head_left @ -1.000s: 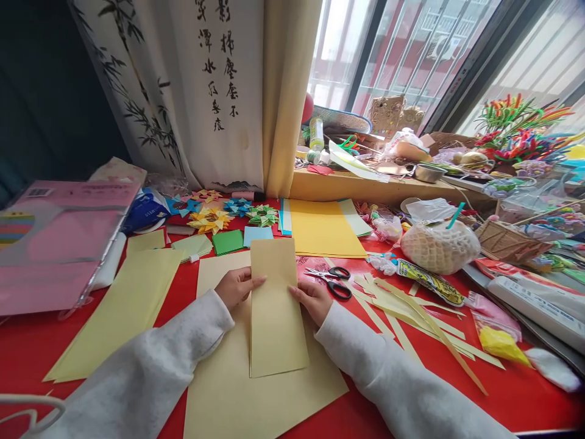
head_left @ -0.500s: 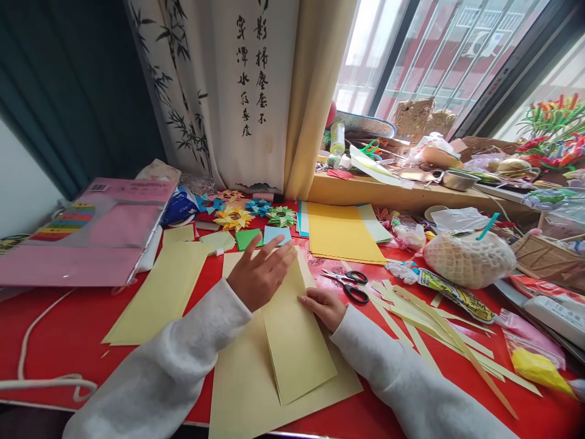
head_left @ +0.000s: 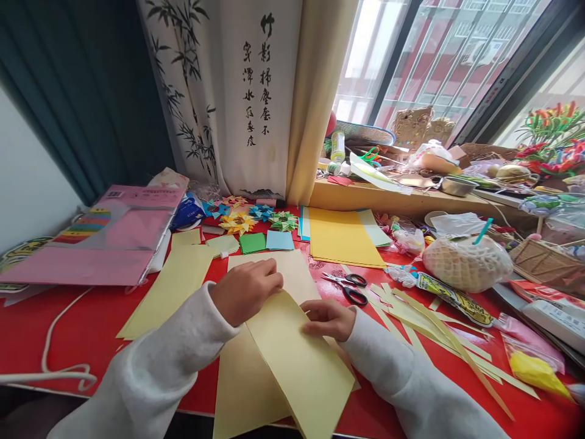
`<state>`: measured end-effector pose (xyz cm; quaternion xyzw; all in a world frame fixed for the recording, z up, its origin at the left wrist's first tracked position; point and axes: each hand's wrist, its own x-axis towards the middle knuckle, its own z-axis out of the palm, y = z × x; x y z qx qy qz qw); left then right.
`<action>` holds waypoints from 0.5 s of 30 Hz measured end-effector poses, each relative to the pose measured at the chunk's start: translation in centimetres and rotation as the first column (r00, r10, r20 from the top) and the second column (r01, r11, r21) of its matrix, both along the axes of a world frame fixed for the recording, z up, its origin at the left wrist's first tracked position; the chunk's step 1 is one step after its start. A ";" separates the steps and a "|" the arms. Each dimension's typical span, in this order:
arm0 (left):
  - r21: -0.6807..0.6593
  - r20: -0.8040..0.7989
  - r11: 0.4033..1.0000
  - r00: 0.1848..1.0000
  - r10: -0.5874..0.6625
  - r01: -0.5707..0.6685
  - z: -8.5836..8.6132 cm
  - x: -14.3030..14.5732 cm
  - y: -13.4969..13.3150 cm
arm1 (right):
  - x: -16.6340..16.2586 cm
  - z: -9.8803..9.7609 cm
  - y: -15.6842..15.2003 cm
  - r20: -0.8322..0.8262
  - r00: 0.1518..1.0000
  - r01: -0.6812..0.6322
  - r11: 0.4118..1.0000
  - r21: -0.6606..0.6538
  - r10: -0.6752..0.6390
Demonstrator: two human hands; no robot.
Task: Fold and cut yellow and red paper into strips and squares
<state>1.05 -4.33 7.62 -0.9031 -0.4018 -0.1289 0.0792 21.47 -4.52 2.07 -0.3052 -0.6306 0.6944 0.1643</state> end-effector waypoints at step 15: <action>-0.433 0.468 0.158 -0.072 0.881 -0.887 -5.6 -12.8 -5.7 | 1.6 -0.6 2.2 -0.272 0.958 0.051 0.989 -0.141 -0.088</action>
